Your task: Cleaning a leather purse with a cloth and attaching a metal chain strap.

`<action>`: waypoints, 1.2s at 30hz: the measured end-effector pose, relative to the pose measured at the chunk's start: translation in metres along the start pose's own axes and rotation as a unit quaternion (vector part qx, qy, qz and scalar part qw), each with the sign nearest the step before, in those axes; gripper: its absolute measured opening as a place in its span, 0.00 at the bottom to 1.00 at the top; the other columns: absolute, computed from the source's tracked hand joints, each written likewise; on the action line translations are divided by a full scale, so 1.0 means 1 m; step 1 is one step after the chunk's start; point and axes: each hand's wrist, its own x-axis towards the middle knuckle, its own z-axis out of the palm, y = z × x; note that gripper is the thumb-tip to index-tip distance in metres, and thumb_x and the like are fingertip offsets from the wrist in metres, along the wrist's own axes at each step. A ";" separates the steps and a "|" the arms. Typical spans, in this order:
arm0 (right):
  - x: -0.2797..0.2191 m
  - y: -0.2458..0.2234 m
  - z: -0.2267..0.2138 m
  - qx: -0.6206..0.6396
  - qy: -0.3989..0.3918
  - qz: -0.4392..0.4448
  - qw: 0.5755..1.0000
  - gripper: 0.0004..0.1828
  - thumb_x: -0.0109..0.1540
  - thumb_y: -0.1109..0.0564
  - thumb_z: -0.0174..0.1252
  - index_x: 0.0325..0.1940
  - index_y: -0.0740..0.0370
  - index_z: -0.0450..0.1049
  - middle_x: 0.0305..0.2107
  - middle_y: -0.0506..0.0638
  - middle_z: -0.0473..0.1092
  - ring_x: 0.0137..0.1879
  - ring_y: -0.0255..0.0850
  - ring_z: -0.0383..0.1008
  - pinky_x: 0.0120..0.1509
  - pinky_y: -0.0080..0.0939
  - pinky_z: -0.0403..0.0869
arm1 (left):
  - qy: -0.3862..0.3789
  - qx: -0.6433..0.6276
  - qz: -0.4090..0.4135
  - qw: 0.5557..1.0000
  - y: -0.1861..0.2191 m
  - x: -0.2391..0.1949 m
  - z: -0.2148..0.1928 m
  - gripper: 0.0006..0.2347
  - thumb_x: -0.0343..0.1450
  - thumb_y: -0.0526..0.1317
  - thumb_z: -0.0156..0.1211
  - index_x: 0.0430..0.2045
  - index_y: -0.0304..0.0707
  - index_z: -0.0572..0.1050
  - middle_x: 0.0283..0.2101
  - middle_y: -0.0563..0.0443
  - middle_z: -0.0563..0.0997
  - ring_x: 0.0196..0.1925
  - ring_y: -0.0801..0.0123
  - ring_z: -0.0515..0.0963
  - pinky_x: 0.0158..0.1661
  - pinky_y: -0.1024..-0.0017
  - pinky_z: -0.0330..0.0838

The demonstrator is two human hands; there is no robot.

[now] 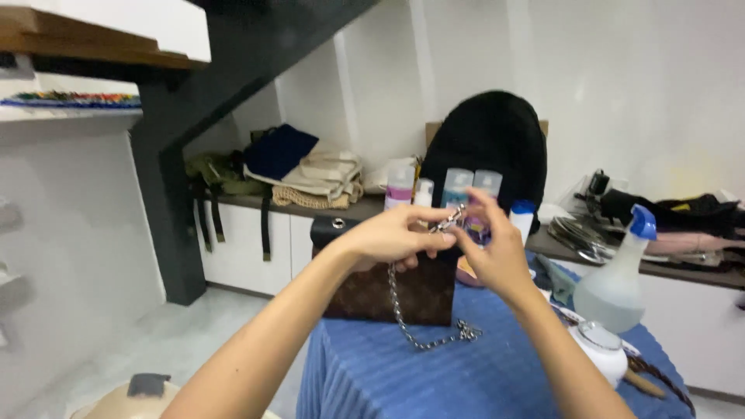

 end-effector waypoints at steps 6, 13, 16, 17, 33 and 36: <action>0.032 0.009 0.013 0.096 -0.033 0.161 0.982 0.08 0.66 0.60 0.53 0.43 0.52 0.78 0.23 0.45 0.75 0.32 0.36 0.77 0.44 0.39 0.78 | 0.022 -0.004 -0.091 0.996 -0.008 -0.022 -0.028 0.19 0.68 0.38 0.67 0.53 0.31 0.77 0.21 0.48 0.74 0.18 0.68 0.81 0.20 0.75 0.80; 0.038 0.078 0.027 0.424 0.094 0.351 0.829 0.11 0.64 0.64 0.44 0.47 0.55 0.69 0.20 0.44 0.59 0.30 0.41 0.76 0.40 0.42 0.82 | 0.036 0.034 -0.115 0.992 -0.022 -0.099 -0.104 0.10 0.73 0.41 0.59 0.34 0.30 0.82 0.20 0.57 0.59 0.19 0.74 0.70 0.22 0.78 0.67; 0.038 0.035 0.023 0.476 0.092 0.362 0.796 0.08 0.63 0.62 0.48 0.43 0.55 0.71 0.20 0.42 0.49 0.26 0.37 0.64 0.35 0.30 0.68 | 0.058 0.017 -0.100 0.993 -0.035 -0.125 -0.149 0.13 0.74 0.42 0.59 0.32 0.27 0.83 0.17 0.58 0.58 0.18 0.76 0.62 0.22 0.77 0.62; 0.037 0.027 0.025 0.478 0.094 0.360 0.796 0.08 0.63 0.62 0.48 0.43 0.55 0.71 0.20 0.42 0.49 0.26 0.37 0.64 0.35 0.30 0.68 | 0.058 0.019 -0.098 0.993 -0.036 -0.133 -0.159 0.13 0.74 0.42 0.59 0.32 0.27 0.83 0.17 0.58 0.58 0.18 0.76 0.62 0.22 0.77 0.62; 0.042 0.069 0.033 0.536 0.142 0.409 0.725 0.15 0.63 0.62 0.43 0.22 0.51 0.55 0.18 0.45 0.49 0.27 0.40 0.50 0.41 0.45 0.63 | 0.127 -0.005 -0.223 0.966 -0.078 -0.242 -0.290 0.18 0.76 0.44 0.54 0.41 0.21 0.84 0.22 0.57 0.48 0.23 0.69 0.45 0.26 0.68 0.40; 0.042 0.068 0.030 0.512 0.150 0.446 0.718 0.10 0.66 0.61 0.44 0.29 0.52 0.61 0.20 0.44 0.54 0.29 0.38 0.57 0.43 0.40 0.65 | 0.155 0.010 -0.245 0.957 -0.078 -0.255 -0.295 0.19 0.75 0.42 0.55 0.45 0.18 0.86 0.21 0.55 0.47 0.24 0.66 0.47 0.28 0.68 0.41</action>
